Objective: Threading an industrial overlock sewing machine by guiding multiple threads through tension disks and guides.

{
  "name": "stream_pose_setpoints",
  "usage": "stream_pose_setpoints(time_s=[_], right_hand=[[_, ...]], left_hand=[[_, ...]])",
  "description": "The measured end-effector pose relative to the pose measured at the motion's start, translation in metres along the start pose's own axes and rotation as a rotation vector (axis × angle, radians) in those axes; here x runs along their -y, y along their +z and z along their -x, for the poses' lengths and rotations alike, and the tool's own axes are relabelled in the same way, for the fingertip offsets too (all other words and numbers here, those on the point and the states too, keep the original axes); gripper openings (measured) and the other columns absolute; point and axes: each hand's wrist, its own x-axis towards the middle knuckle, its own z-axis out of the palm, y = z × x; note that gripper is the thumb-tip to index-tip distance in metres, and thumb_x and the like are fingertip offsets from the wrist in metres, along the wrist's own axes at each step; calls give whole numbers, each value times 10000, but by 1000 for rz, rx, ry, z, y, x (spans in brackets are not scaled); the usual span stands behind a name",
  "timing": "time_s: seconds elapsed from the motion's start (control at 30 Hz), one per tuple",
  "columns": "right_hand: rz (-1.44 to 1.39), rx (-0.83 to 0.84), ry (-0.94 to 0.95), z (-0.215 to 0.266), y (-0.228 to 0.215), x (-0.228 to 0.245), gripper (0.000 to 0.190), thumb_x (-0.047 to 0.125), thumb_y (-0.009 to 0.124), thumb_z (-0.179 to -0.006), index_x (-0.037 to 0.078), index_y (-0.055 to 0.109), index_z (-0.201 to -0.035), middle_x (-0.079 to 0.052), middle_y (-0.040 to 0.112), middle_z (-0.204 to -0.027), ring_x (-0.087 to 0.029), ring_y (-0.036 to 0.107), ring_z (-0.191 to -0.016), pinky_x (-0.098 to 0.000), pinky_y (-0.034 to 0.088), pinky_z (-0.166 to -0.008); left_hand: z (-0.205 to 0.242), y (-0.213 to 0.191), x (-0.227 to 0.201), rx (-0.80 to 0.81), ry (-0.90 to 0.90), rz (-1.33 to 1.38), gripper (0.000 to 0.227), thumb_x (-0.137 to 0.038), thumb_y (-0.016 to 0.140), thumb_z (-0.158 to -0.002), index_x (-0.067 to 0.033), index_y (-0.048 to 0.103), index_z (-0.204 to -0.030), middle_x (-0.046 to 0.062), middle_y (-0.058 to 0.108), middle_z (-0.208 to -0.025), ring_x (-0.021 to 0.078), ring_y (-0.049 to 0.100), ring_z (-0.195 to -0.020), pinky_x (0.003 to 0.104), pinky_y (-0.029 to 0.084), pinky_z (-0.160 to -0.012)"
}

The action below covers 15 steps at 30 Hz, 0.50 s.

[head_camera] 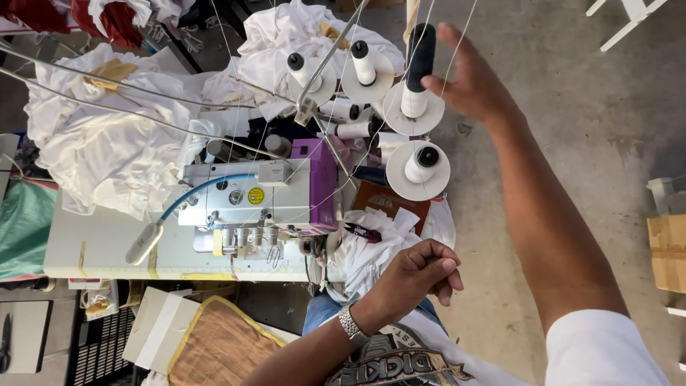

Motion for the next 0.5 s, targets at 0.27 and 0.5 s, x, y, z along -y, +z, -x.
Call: stream_pose_setpoints(time_s=[0.27,0.5], right_hand=[[-435,-158,-216,14,-56,143,415,364,485,-1127,25,502,-1366,-183,550,-1307,-225,535,-1119,-308,585,-831],[-1089,-193,145,39,-100,129,301,236,730,-1070,238,546,-832,72,508,-743,-50,476,-642,-225,375,-629]], left_hand=[[-17,-3,9,47,29,10,162,-168,587,-1092,-42,641,-1178,111,735,-949,161,663,-671,277,576,-702],[-16,-5,5,66,-12,-79,220,-201,605,-1070,-34,672,-1198,109,748,-979,175,717,-740,292,609,-766]])
